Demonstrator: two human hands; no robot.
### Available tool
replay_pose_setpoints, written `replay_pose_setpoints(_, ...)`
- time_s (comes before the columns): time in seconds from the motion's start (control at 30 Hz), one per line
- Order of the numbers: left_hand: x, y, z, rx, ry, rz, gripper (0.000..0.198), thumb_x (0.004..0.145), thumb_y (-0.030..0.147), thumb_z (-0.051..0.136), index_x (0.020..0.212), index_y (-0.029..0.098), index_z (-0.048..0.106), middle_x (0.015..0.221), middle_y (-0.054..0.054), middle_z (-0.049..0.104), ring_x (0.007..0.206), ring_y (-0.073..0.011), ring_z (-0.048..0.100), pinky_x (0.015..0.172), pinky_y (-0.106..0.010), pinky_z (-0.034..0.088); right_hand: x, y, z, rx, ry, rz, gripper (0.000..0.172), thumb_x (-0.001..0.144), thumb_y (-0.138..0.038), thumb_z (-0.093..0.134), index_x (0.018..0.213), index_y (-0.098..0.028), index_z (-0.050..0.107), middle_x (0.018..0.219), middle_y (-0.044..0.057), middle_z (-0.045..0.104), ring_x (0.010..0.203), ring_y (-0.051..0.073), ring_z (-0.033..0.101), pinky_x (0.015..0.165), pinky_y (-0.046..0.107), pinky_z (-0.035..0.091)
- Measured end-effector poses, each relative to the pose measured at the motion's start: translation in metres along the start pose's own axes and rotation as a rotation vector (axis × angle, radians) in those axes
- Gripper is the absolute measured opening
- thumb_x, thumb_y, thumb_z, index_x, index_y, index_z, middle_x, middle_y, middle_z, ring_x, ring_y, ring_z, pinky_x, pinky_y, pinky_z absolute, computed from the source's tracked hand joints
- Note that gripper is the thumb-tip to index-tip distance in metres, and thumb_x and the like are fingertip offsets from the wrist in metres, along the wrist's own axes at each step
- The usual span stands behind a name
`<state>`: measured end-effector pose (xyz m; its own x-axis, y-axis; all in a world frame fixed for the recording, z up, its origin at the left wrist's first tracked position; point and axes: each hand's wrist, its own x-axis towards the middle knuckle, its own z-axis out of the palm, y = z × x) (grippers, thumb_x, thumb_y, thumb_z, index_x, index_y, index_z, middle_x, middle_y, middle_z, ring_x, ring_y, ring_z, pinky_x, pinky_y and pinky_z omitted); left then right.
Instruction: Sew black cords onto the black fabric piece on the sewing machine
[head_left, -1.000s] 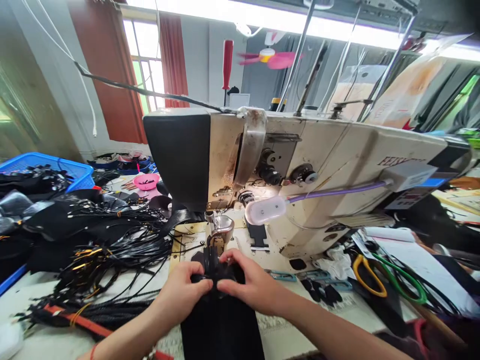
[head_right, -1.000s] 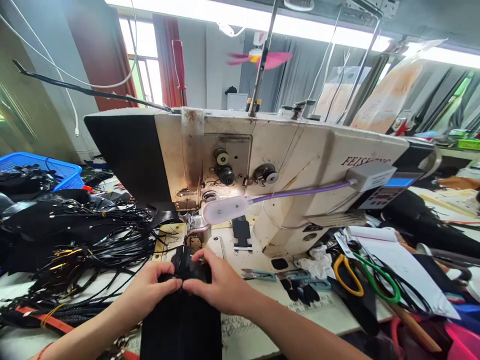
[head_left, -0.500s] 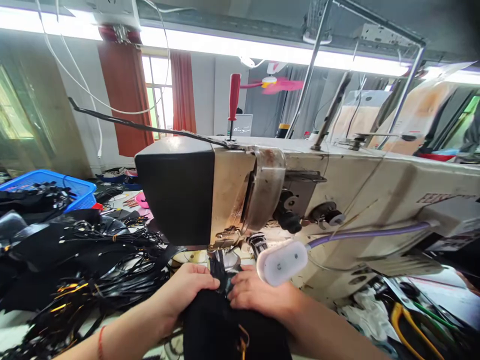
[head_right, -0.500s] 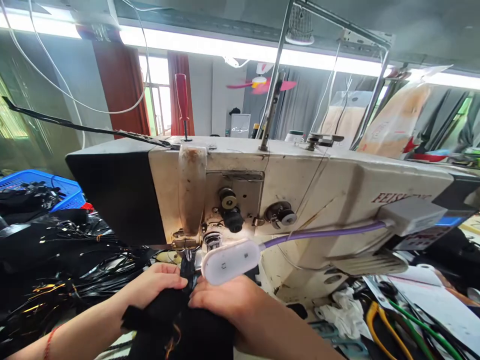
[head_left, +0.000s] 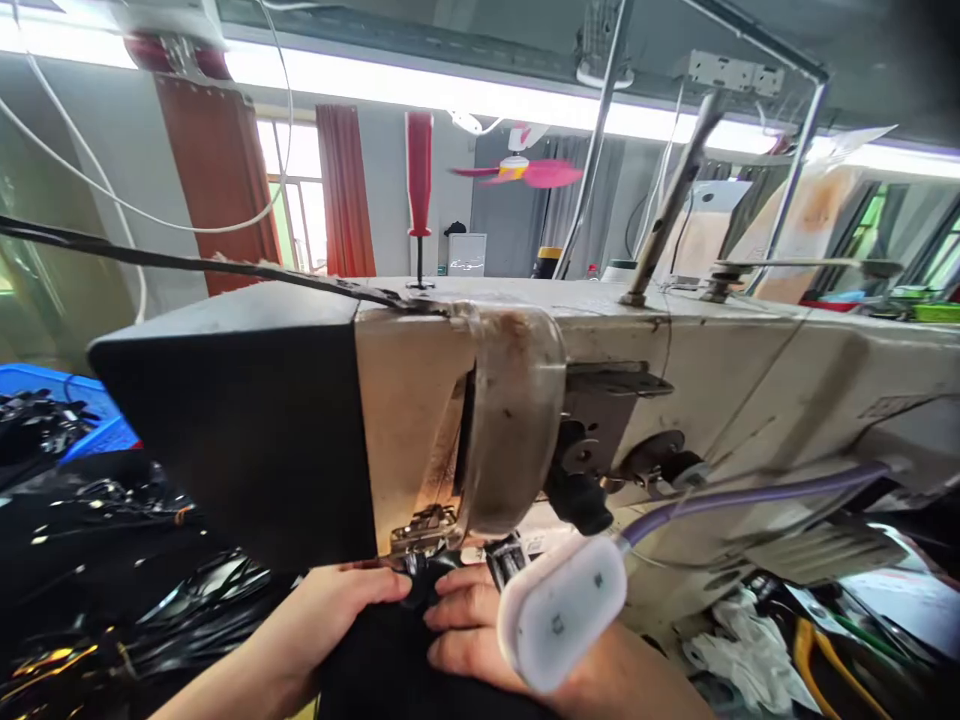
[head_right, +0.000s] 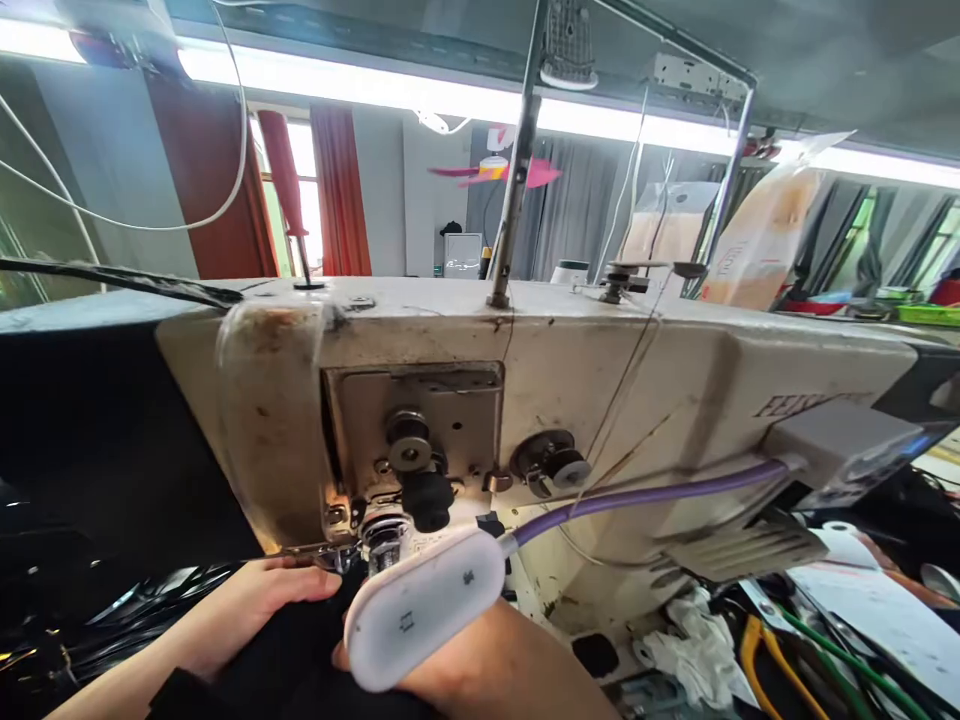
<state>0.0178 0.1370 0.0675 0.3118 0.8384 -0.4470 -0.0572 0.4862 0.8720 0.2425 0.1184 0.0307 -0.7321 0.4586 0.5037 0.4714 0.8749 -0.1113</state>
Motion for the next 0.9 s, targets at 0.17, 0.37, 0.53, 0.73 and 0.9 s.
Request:
replay_pose_setpoints(0.17, 0.002, -0.006, -0.002, -0.031, 0.042, -0.025, 0.02, 0.056, 0.028, 0.082, 0.07, 0.016, 0.076, 0.074, -0.004, 0.076, 0.071, -0.0224, 0.07, 0.065, -0.028, 0.054, 0.009, -0.008, -0.015, -0.142, 0.1, -0.089, 0.026, 0.093, -0.022, 0.05, 0.097, -0.033, 0.073, 0.104, -0.007, 0.073, 0.103, 0.013, 0.066, 0.091, 0.023, 0.052)
replay_pose_setpoints(0.37, 0.005, -0.006, -0.007, -0.074, -0.002, -0.085, 0.019, 0.055, 0.031, 0.082, 0.066, 0.017, 0.076, 0.072, -0.007, 0.076, 0.078, -0.029, 0.071, 0.073, -0.036, 0.056, 0.012, -0.008, -0.014, -0.137, 0.104, -0.067, 0.03, 0.093, -0.016, 0.047, 0.099, -0.031, 0.072, 0.105, -0.008, 0.073, 0.099, 0.012, 0.067, 0.089, 0.021, 0.053)
replay_pose_setpoints(0.53, 0.0, -0.007, -0.005, -0.058, -0.048, -0.045, 0.03, 0.058, 0.032, 0.083, 0.082, 0.015, 0.077, 0.08, -0.009, 0.077, 0.073, -0.0246, 0.071, 0.072, -0.032, 0.054, 0.008, -0.007, -0.01, 0.036, 0.0, 0.059, 0.02, 0.091, -0.025, 0.054, 0.091, -0.031, 0.073, 0.099, -0.007, 0.074, 0.093, 0.012, 0.069, 0.087, 0.022, 0.054)
replay_pose_setpoints(0.73, -0.001, -0.008, -0.006, -0.067, -0.067, -0.06, 0.036, 0.058, 0.03, 0.084, 0.088, 0.012, 0.077, 0.084, -0.011, 0.077, 0.079, -0.0252, 0.071, 0.077, -0.032, 0.054, 0.009, -0.01, -0.033, 0.3, -0.099, 0.23, 0.016, 0.086, -0.034, 0.062, 0.097, -0.032, 0.073, 0.096, -0.007, 0.075, 0.093, 0.016, 0.07, 0.087, 0.023, 0.055)
replay_pose_setpoints(0.9, 0.001, -0.006, -0.007, -0.067, -0.017, -0.086, 0.03, 0.056, 0.031, 0.085, 0.075, 0.01, 0.077, 0.079, -0.01, 0.077, 0.074, -0.022, 0.071, 0.073, -0.027, 0.055, -0.005, 0.0, -0.031, 0.354, -0.01, 0.352, 0.013, 0.085, -0.039, 0.067, 0.092, -0.03, 0.073, 0.096, -0.002, 0.074, 0.094, 0.016, 0.068, 0.091, 0.028, 0.053)
